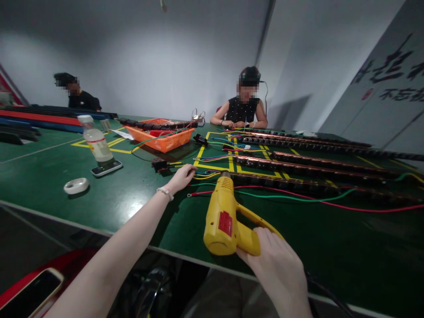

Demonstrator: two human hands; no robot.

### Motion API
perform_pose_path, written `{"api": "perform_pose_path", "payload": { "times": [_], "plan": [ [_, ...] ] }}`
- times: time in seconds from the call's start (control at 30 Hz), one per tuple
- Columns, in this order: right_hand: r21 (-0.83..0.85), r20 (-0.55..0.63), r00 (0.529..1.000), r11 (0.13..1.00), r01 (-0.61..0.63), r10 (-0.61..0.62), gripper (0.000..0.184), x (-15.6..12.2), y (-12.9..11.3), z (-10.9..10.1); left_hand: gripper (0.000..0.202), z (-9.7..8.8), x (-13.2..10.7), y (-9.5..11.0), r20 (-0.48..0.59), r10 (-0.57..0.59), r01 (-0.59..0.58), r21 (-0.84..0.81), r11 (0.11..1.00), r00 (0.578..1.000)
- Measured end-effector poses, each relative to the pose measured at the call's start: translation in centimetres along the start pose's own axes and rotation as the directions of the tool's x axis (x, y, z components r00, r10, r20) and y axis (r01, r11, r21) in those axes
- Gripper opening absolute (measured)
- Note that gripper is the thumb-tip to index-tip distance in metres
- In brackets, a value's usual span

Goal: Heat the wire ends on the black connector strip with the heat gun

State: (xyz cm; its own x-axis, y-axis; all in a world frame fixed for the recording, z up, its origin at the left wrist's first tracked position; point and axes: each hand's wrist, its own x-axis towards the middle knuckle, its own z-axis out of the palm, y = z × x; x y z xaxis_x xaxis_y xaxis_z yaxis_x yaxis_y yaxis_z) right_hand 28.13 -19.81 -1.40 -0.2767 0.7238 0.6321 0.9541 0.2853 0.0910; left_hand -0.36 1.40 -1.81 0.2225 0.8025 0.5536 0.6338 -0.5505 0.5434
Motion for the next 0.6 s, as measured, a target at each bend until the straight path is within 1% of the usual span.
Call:
{"api": "perform_pose_path", "payload": {
  "times": [0.07, 0.13, 0.2, 0.27, 0.37, 0.47, 0.6],
  "plan": [
    [0.004, -0.008, 1.000, 1.000, 0.001, -0.001, 0.049, 0.2, -0.6, 0.1, 0.023, -0.1, 0.0, 0.2, -0.024, 0.024, -0.024, -0.005, 1.000, 0.999],
    [-0.005, -0.009, 1.000, 1.000, 0.000, 0.000, 0.049, 0.5, -1.4, 0.2, 0.023, -0.2, 0.0, 0.4, -0.045, 0.023, -0.024, -0.020, 0.999, 0.999],
    [-0.015, -0.002, 1.000, 1.000, 0.004, -0.004, 0.047, 0.9, -2.3, 0.3, 0.024, -0.2, 0.0, 0.3, -0.065, -0.023, 0.019, -0.063, 0.998, 0.998],
    [-0.013, 0.009, 1.000, 1.000, 0.005, -0.005, 0.045, 1.2, -3.3, 0.4, 0.024, -0.3, 0.0, 0.2, -0.077, -0.104, 0.093, -0.132, 0.987, 0.992],
    [0.015, 0.033, 0.999, 1.000, -0.010, 0.009, 0.044, 1.9, -4.8, 0.6, 0.027, -0.3, 0.0, -0.2, -0.061, -0.201, 0.183, -0.222, 0.958, 0.978],
    [0.052, 0.062, 0.998, 0.998, -0.033, 0.030, 0.044, 2.7, -6.6, 0.7, 0.032, -0.5, 0.0, -0.4, -0.057, -0.252, 0.230, -0.258, 0.938, 0.966],
    [0.096, 0.084, 0.996, 0.995, -0.037, 0.029, 0.046, 3.5, -8.4, 0.8, 0.035, -0.8, 0.0, -0.6, -0.068, -0.289, 0.257, -0.293, 0.921, 0.955]
  ]
}}
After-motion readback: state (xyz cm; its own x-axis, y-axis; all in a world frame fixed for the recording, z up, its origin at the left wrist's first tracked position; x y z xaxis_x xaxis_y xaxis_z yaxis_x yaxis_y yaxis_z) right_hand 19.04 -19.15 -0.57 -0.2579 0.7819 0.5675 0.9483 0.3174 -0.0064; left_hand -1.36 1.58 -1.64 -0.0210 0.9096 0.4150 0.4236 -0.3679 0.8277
